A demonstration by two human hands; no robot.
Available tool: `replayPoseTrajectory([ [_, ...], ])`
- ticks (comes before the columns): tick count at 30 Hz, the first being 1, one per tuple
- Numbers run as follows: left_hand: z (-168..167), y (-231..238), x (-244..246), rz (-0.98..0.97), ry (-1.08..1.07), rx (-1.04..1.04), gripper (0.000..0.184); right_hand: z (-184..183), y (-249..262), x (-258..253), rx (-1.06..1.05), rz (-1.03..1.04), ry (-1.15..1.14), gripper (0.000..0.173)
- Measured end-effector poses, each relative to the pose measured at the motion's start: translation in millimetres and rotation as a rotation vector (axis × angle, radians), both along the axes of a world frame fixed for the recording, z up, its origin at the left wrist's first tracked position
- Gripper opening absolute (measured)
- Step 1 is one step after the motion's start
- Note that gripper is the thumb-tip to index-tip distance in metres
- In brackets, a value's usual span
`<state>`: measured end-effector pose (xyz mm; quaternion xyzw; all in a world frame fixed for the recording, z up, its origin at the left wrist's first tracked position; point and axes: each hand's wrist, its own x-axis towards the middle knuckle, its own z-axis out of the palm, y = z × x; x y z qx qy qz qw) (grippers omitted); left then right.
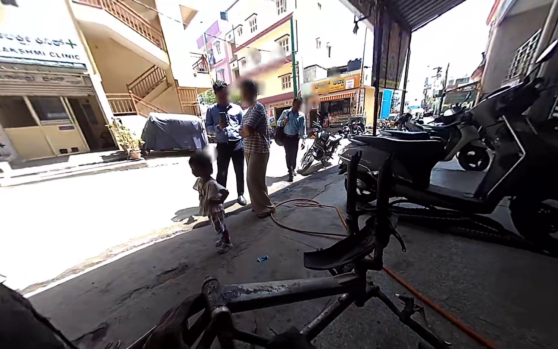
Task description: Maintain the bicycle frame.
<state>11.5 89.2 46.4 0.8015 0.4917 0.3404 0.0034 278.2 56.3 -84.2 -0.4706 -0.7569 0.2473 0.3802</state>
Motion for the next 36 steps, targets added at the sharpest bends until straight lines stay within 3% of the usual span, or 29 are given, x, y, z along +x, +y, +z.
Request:
replayPoseTrajectory([
  [2, -1, 6, 5, 0.041, 0.006, 0.059, 0.062, 79, 24, 73, 0.276, -0.048, -0.454, 0.037],
  [5, -8, -1, 11, 0.115, 0.03, 0.099, 0.061, 231, 7, 75, 0.562, 0.036, -1.08, 0.036],
  [7, -5, -6, 6, 0.122, 0.013, 0.051, 0.058, 283, -2, 52, 0.776, 0.143, -1.217, 0.033],
  [9, -3, -6, 4, 0.085, -0.026, 0.012, 0.062, 302, -12, 48, 0.844, 0.129, -1.246, 0.036],
  [11, -2, -8, 4, 0.064, -0.088, -0.019, 0.056, 289, -19, 58, 0.826, 0.006, -1.198, 0.049],
  [13, -1, -10, 4, 0.068, -0.121, -0.033, 0.047, 246, -20, 71, 0.747, -0.115, -1.039, 0.056],
  [17, -3, -7, 5, 0.104, -0.06, -0.012, 0.048, 95, -15, 73, 0.476, -0.213, -0.441, 0.064],
  [20, -3, -6, 9, 0.152, -0.044, 0.017, 0.06, 1, -25, 30, 0.266, -0.221, 0.077, 0.058],
  [24, -4, -6, 7, 0.147, -0.038, 0.049, 0.061, -45, -47, -68, -0.031, -0.175, 0.587, 0.044],
  [26, -6, -5, 7, 0.156, -0.027, 0.056, 0.061, -66, -43, -107, -0.114, -0.114, 0.762, 0.049],
  [28, -6, -5, 7, 0.166, -0.032, 0.057, 0.06, -59, -41, -137, -0.2, -0.037, 0.924, 0.052],
  [30, -8, -4, 7, 0.173, -0.034, 0.06, 0.062, -52, -38, -146, -0.231, 0.028, 0.95, 0.054],
  [32, -9, -4, 6, 0.163, -0.032, 0.054, 0.064, -59, -30, -122, -0.182, -0.011, 0.799, 0.05],
  [34, -9, -4, 5, 0.156, -0.025, 0.05, 0.061, -62, -9, -56, -0.02, -0.046, 0.449, 0.043],
  [36, -6, -3, 3, 0.154, -0.015, 0.038, 0.053, -22, 27, 28, 0.259, -0.084, -0.037, 0.054],
])
